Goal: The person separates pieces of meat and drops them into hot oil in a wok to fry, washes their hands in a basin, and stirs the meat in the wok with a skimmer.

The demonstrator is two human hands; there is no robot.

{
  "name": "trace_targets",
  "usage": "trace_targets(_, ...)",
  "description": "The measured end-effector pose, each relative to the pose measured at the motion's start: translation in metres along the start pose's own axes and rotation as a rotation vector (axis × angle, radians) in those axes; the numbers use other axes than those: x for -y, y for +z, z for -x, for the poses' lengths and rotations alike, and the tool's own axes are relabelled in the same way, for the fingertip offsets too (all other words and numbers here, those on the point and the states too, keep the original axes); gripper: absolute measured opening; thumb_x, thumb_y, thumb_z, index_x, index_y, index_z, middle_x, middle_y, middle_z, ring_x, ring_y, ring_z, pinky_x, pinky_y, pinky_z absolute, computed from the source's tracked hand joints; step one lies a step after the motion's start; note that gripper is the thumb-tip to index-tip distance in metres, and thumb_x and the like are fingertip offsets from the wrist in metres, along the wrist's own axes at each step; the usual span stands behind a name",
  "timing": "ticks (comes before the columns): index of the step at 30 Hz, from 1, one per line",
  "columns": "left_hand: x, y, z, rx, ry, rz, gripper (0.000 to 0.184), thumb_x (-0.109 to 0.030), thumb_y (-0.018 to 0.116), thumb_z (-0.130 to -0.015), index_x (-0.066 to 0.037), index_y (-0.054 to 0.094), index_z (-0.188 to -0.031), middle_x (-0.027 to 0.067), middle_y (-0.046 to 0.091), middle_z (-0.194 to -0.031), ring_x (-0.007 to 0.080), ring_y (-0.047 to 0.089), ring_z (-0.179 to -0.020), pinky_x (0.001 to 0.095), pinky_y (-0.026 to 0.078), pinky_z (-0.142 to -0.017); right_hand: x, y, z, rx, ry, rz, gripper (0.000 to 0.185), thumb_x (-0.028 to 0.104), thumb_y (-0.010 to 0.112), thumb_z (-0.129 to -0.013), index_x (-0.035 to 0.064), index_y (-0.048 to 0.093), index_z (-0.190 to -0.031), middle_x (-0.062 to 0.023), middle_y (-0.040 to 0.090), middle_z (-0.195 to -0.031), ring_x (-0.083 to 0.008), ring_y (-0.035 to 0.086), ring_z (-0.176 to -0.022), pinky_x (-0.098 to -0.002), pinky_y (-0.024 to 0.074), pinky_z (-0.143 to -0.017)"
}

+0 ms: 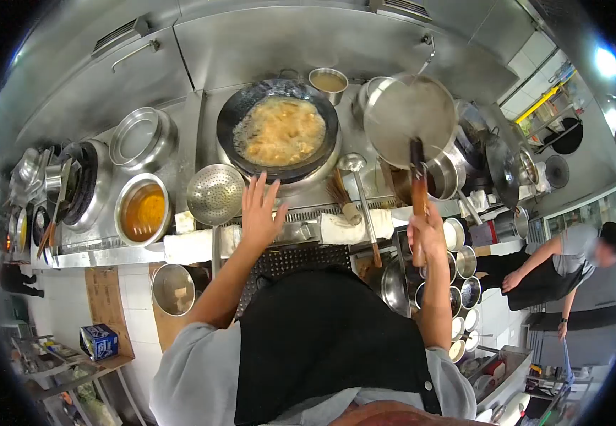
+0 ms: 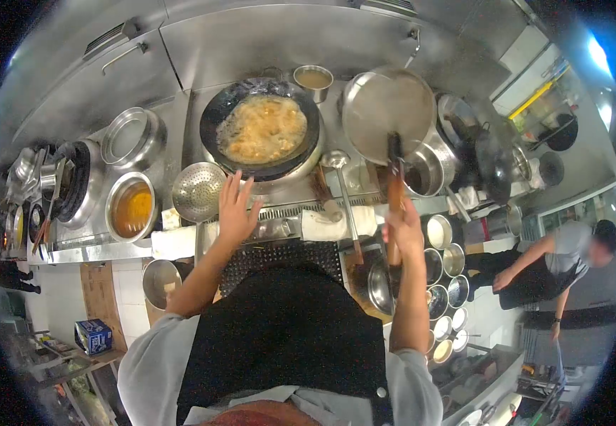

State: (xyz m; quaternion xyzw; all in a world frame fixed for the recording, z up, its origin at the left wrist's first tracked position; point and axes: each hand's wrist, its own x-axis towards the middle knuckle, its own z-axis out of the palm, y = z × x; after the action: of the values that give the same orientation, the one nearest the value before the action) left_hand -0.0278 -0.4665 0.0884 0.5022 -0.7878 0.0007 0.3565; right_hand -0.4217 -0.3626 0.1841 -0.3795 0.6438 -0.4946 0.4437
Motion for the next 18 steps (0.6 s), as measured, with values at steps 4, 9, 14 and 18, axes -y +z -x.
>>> trace_targets(4,0.064,-0.040,0.082,-0.060,-0.135,0.101,0.038,-0.018,0.075,-0.087,-0.003,0.066,-0.121,0.0236,0.050,-0.148,0.0471,0.048,-0.134,0.0560,0.037,-0.112,0.032,0.090,-0.086,0.092,-0.174,0.228,0.042,0.003,0.061,-0.090,0.0044,0.056,-0.132,-0.0006,0.053,-0.069,-0.0118,0.051,-0.049,-0.0278,0.0426,-0.043)
trace_targets(9,0.153,-0.089,0.190,0.045,-0.508,0.135,0.021,-0.019,0.073,-0.090,-0.001,0.070,-0.100,0.0215,0.070,-0.102,0.0410,0.068,-0.094,0.0444,0.054,-0.081,-0.046,0.164,-0.202,0.016,-0.407,0.780,0.033,0.004,0.064,-0.090,0.0035,0.059,-0.123,-0.0022,0.056,-0.070,-0.0123,0.055,-0.051,-0.0298,0.0456,-0.044)
trace_targets(14,0.233,-0.070,0.377,0.344,-0.971,0.037,0.033,-0.032,0.064,-0.096,0.000,0.071,-0.095,0.0235,0.070,-0.091,0.0415,0.069,-0.087,0.0488,0.053,-0.074,-0.061,0.230,-0.162,0.291,0.112,0.156,0.017,0.009,0.069,-0.089,0.0021,0.056,-0.098,-0.0074,0.061,-0.075,-0.0144,0.061,-0.060,-0.0315,0.0487,-0.046)
trace_targets(18,0.266,-0.035,0.566,1.050,-0.886,-0.163,0.039,-0.037,0.055,-0.102,-0.001,0.070,-0.097,0.0201,0.070,-0.085,0.0339,0.069,-0.080,0.0484,0.053,-0.070,-0.079,0.245,-0.156,0.391,0.182,-0.184,0.013,0.009,0.066,-0.092,0.0042,0.056,-0.098,-0.0044,0.057,-0.072,-0.0129,0.055,-0.054,-0.0306,0.0467,-0.044)
